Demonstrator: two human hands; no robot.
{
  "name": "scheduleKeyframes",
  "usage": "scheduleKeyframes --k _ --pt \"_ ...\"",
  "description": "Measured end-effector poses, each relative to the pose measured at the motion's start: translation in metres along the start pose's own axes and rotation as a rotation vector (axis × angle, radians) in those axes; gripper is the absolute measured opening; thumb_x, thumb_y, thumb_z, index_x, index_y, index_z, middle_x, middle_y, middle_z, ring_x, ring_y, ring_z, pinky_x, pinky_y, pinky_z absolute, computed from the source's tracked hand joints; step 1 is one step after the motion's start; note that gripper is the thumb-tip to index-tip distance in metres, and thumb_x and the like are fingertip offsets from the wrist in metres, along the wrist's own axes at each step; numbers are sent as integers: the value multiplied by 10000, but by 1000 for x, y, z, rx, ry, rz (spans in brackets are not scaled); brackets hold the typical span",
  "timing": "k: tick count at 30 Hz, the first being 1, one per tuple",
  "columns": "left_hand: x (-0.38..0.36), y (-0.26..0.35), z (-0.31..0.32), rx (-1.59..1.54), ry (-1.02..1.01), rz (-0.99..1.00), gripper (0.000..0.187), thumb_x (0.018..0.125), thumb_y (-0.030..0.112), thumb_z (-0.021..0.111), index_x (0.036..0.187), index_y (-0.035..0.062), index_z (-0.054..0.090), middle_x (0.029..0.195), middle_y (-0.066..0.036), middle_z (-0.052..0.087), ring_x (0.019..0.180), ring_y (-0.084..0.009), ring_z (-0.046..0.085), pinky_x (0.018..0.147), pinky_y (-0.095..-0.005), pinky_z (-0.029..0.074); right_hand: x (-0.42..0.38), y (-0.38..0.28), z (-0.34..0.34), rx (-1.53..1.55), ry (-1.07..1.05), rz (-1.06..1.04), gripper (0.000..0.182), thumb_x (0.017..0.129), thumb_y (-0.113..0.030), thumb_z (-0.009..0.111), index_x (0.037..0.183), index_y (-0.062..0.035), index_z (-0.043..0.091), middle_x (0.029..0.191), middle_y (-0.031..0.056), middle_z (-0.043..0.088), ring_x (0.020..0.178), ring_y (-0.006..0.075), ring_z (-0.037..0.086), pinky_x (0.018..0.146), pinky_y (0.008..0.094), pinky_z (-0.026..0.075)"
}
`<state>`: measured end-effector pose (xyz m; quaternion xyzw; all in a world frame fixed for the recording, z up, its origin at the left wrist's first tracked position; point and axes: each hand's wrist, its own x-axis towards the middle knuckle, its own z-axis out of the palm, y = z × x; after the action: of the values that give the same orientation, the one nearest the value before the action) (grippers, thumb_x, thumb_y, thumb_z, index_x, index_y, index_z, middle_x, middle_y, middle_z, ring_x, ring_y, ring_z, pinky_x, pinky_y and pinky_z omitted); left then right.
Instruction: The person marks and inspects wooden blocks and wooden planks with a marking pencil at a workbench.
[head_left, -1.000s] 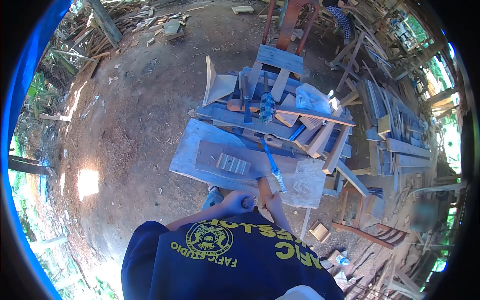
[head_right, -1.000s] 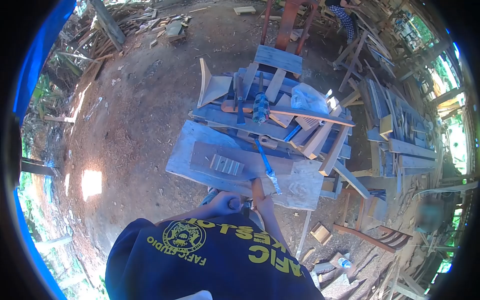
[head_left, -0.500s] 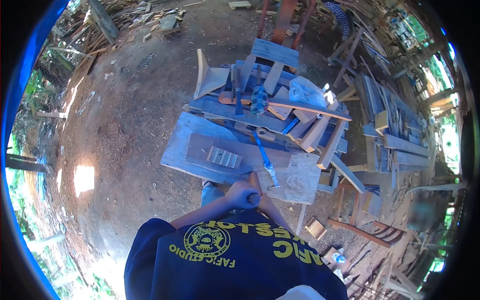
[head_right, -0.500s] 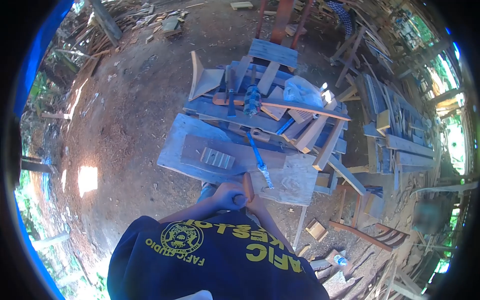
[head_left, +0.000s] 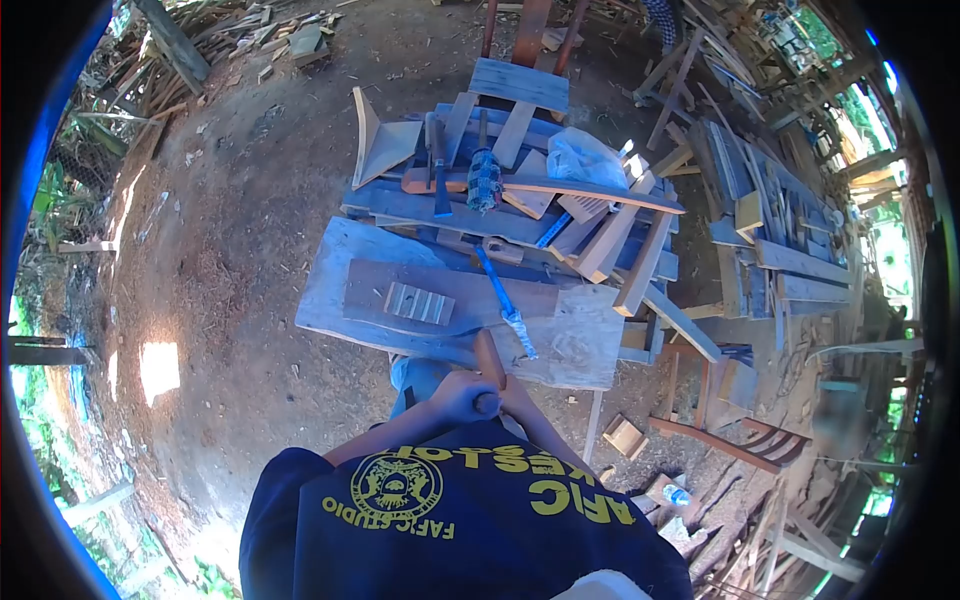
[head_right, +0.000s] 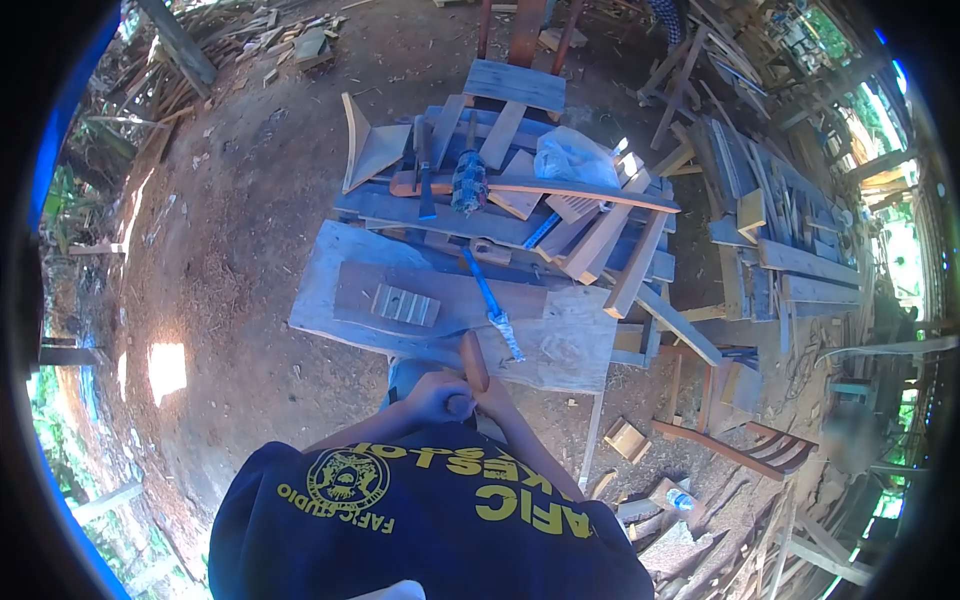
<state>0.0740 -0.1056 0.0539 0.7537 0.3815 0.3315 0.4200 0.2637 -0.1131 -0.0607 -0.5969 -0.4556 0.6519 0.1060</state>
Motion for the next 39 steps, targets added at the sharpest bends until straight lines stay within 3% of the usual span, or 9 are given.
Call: scheduleKeyframes --k 4,11,13,18,22,25,31,34,39 --pt "8 2 4 59 16 38 106 744 202 709 775 122 647 662 -85 612 608 -308 608 562 -392 474 1 18 -5 -152 137 75 806 674 -471 784 1190 95 534 987 241 660 758 286 690 574 340 531" --pt "18 0 2 104 -35 50 59 747 172 670 740 139 621 622 -67 567 580 -297 575 530 -408 445 0 33 -10 -135 59 79 918 655 -535 768 1200 150 491 1050 298 634 931 349 677 695 376 548" --pt "21 -6 1 198 -50 62 80 708 156 678 737 139 606 646 -55 568 612 -288 574 552 -410 446 12 52 -8 -212 114 34 965 638 -584 758 1234 124 488 1053 290 637 1005 361 655 789 395 537" --pt "31 -18 1 222 -174 116 122 669 175 678 743 151 584 697 -48 611 687 -288 623 633 -442 477 20 59 -4 -174 51 -137 889 694 -548 733 1280 73 483 1090 254 640 1053 352 635 854 400 512" --pt "42 -24 -1 223 -221 188 157 657 163 688 710 129 544 694 -45 597 700 -283 623 651 -437 471 -8 6 -2 -5 65 -337 802 742 -495 710 1297 39 488 1109 231 642 1070 338 628 879 402 499" --pt "51 -27 -3 261 -267 169 162 663 171 706 807 148 637 762 -47 629 746 -294 602 704 -407 480 -4 6 -13 -100 9 -250 683 790 -403 672 1285 35 501 1111 214 644 1090 322 619 898 393 484" --pt "63 -33 -8 234 -312 46 221 632 199 724 833 153 642 774 -34 638 821 -283 616 754 -408 493 -8 -2 -22 -245 72 88 533 800 -311 651 1188 40 548 998 195 664 941 277 663 791 367 514" --pt "63 -37 -3 261 -267 55 224 627 196 723 832 153 643 763 -34 634 795 -280 622 742 -406 492 -27 -40 -20 -214 79 150 469 805 -299 636 1109 52 565 914 187 661 835 249 666 732 353 519" --pt "64 -39 -1 267 -157 43 192 642 183 702 818 151 633 719 -43 611 726 -278 616 707 -408 487 -8 8 -15 -113 41 134 472 813 -342 622 1038 69 566 884 187 653 810 240 661 718 350 511"
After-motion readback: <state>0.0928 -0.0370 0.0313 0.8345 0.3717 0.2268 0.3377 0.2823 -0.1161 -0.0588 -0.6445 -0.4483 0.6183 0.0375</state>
